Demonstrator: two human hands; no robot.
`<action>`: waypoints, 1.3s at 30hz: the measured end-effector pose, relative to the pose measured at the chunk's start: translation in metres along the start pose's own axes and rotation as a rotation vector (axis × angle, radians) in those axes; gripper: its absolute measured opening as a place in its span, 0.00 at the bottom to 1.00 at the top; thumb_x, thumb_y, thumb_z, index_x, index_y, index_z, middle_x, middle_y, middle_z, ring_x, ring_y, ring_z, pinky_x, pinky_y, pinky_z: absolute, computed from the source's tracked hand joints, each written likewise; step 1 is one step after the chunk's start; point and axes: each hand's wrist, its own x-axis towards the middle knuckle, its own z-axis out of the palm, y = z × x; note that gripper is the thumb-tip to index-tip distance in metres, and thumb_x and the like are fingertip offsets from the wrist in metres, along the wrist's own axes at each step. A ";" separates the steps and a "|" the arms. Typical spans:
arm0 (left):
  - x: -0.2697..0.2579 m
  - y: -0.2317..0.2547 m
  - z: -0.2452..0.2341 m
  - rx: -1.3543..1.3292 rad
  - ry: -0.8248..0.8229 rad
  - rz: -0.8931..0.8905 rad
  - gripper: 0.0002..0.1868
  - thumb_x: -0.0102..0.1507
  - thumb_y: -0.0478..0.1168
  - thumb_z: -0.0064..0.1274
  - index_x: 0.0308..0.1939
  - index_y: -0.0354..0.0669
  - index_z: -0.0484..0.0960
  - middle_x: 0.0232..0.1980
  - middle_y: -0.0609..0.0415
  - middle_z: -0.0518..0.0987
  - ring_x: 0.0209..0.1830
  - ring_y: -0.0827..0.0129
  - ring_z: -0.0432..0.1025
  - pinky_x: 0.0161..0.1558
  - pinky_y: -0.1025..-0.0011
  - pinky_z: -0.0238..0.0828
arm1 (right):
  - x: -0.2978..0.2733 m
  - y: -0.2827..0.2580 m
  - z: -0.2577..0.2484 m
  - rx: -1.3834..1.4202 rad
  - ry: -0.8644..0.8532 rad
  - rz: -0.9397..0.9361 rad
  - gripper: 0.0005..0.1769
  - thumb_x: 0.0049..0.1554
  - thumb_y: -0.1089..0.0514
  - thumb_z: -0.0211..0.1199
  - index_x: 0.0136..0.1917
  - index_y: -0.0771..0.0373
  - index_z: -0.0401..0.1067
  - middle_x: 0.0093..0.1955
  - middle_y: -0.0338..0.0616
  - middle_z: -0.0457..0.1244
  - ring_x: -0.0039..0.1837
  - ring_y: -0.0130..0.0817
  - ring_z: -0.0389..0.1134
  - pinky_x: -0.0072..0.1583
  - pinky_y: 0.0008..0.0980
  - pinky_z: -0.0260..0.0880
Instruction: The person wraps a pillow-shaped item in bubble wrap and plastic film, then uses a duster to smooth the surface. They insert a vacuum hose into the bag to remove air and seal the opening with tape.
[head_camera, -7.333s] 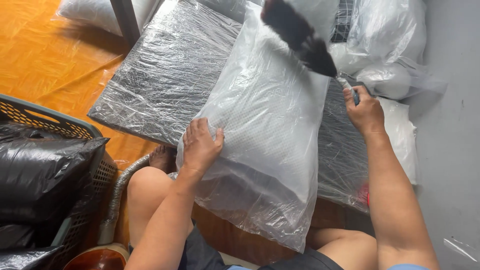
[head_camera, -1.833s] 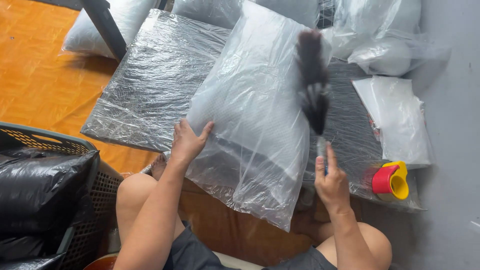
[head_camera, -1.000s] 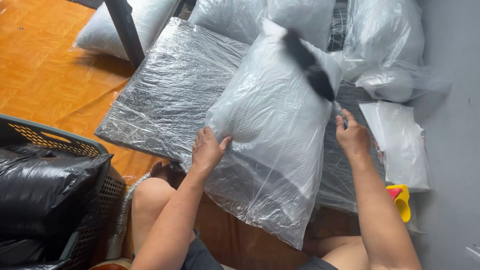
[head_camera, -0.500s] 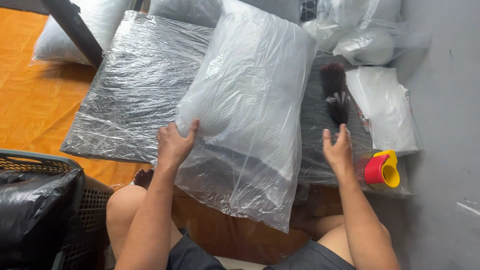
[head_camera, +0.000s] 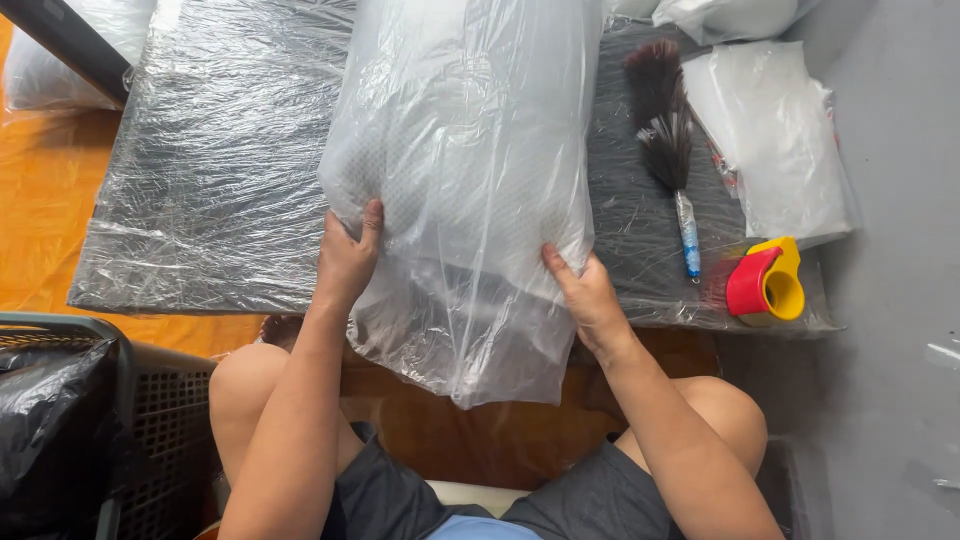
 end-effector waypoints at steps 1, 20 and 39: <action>0.002 0.001 0.005 -0.018 -0.001 0.024 0.43 0.68 0.72 0.45 0.60 0.33 0.67 0.56 0.22 0.75 0.64 0.30 0.67 0.66 0.40 0.62 | 0.008 0.002 -0.004 0.023 0.034 -0.030 0.25 0.58 0.46 0.71 0.64 0.59 0.72 0.53 0.47 0.71 0.54 0.33 0.72 0.56 0.41 0.76; -0.006 0.014 0.031 0.206 0.396 0.782 0.49 0.72 0.63 0.48 0.76 0.22 0.51 0.74 0.23 0.56 0.76 0.30 0.49 0.75 0.44 0.40 | 0.051 0.000 -0.032 -0.347 0.261 -0.207 0.36 0.57 0.34 0.68 0.69 0.56 0.66 0.61 0.58 0.67 0.68 0.58 0.67 0.64 0.54 0.68; -0.077 -0.026 0.050 0.185 -0.130 1.090 0.22 0.61 0.43 0.61 0.59 0.44 0.80 0.62 0.45 0.76 0.58 0.55 0.77 0.56 0.63 0.77 | 0.139 0.077 -0.240 -1.360 0.439 -0.258 0.38 0.63 0.39 0.60 0.73 0.72 0.67 0.61 0.70 0.63 0.63 0.69 0.65 0.58 0.63 0.68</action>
